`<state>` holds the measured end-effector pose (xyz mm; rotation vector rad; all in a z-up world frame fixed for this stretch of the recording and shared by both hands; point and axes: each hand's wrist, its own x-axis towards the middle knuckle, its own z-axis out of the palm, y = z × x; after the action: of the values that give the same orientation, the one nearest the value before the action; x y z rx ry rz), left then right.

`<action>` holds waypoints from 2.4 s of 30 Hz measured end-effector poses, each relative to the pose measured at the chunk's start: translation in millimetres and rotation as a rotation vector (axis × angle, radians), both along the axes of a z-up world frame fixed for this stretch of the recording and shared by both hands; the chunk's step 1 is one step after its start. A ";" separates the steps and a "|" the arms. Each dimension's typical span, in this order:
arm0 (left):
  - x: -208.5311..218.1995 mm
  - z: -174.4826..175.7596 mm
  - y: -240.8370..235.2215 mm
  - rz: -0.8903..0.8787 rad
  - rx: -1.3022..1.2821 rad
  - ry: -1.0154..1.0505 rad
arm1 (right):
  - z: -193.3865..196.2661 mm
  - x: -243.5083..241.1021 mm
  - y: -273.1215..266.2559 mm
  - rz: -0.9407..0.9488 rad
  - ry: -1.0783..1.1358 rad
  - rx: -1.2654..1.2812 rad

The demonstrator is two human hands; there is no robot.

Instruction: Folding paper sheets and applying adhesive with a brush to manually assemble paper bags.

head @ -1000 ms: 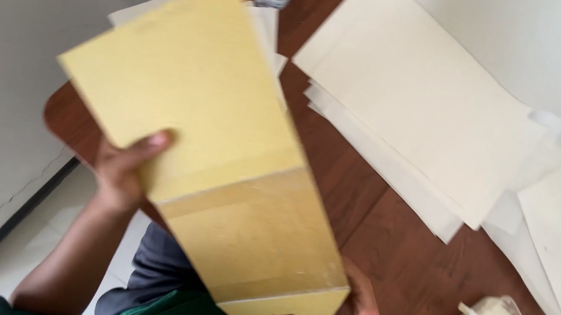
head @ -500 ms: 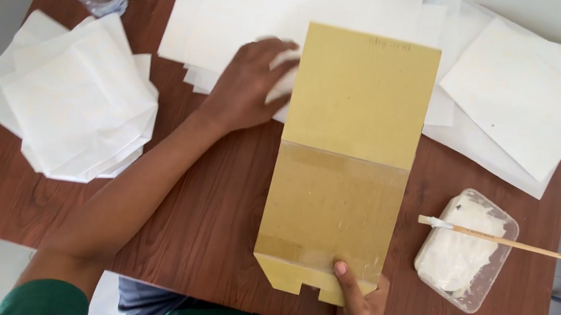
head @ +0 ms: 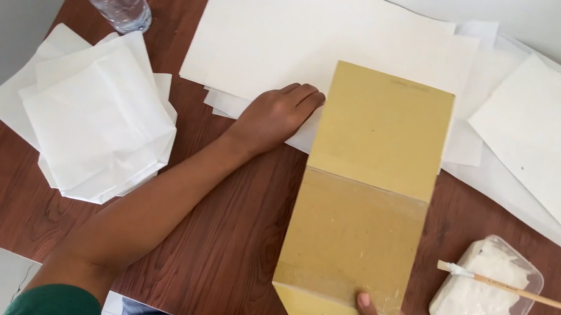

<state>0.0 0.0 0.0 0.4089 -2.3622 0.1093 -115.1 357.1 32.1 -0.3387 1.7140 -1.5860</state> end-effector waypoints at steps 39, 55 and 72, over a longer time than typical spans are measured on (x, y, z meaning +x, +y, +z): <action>7.0 -25.8 9.9 -0.003 0.306 -0.238 | -15.9 2.8 28.4 0.048 0.064 -0.052; 1.4 2.9 12.5 0.026 0.316 -0.285 | -1.0 -2.3 16.3 0.429 0.137 -0.140; -16.5 47.9 0.7 0.053 0.339 -0.310 | -2.6 -3.5 20.8 0.451 0.187 -0.176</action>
<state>-16.5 0.7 47.9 0.6573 -2.6832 -0.2230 -118.5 377.9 29.5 -0.9185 1.4967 -1.4002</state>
